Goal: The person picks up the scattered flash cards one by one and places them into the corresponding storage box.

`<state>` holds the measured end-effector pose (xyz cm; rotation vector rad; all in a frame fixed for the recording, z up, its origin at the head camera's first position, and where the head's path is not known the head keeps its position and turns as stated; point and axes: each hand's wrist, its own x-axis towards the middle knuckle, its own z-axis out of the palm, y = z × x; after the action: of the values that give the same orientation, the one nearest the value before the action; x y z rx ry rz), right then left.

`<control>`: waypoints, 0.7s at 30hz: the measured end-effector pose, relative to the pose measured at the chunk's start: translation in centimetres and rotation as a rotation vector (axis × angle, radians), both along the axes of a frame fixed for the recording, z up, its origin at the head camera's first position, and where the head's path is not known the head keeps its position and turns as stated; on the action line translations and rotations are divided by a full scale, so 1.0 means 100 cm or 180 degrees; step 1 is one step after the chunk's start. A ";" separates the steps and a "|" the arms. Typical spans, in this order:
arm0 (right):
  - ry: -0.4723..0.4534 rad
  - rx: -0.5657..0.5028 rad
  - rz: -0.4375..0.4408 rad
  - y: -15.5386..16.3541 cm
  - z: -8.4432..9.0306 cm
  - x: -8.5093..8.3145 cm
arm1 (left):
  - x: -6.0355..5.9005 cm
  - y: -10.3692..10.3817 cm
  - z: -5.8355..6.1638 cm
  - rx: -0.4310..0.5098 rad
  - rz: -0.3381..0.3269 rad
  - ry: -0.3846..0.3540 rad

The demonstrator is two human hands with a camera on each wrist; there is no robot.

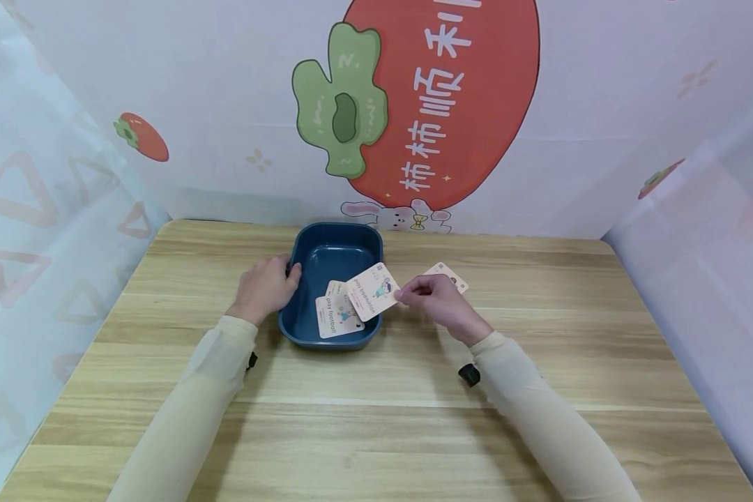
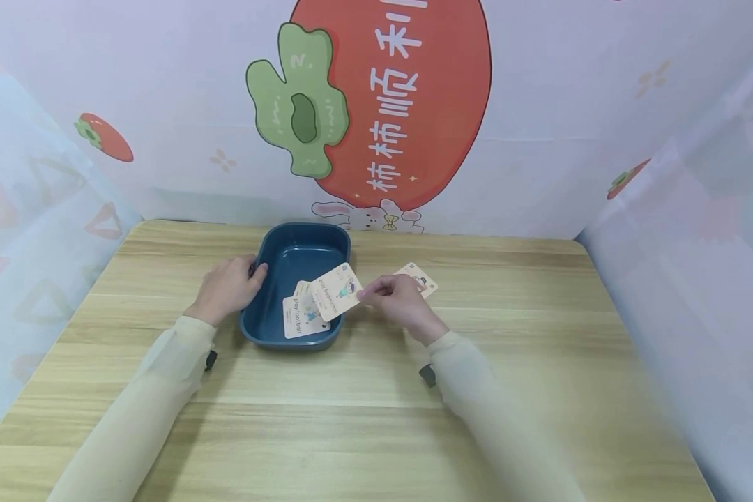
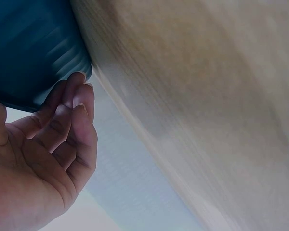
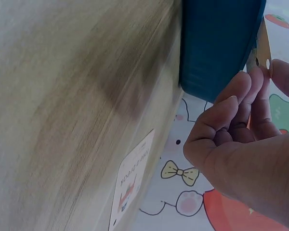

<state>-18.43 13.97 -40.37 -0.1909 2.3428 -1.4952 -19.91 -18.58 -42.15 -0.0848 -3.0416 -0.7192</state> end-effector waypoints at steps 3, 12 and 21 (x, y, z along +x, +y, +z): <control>-0.0006 0.0029 0.0036 -0.003 -0.003 -0.002 | 0.000 0.000 0.000 0.0007 0.0006 -0.0014; -0.0039 0.0104 0.0170 -0.014 -0.007 -0.001 | 0.001 0.000 0.002 0.0013 0.0009 -0.0029; 0.0019 0.0162 0.0280 -0.021 -0.009 0.000 | 0.000 0.001 0.001 0.0006 0.0002 -0.0009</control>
<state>-18.45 11.83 -41.22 -0.2819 2.3424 -1.3941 -19.87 -18.50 -42.05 -0.0827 -3.0434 -0.7227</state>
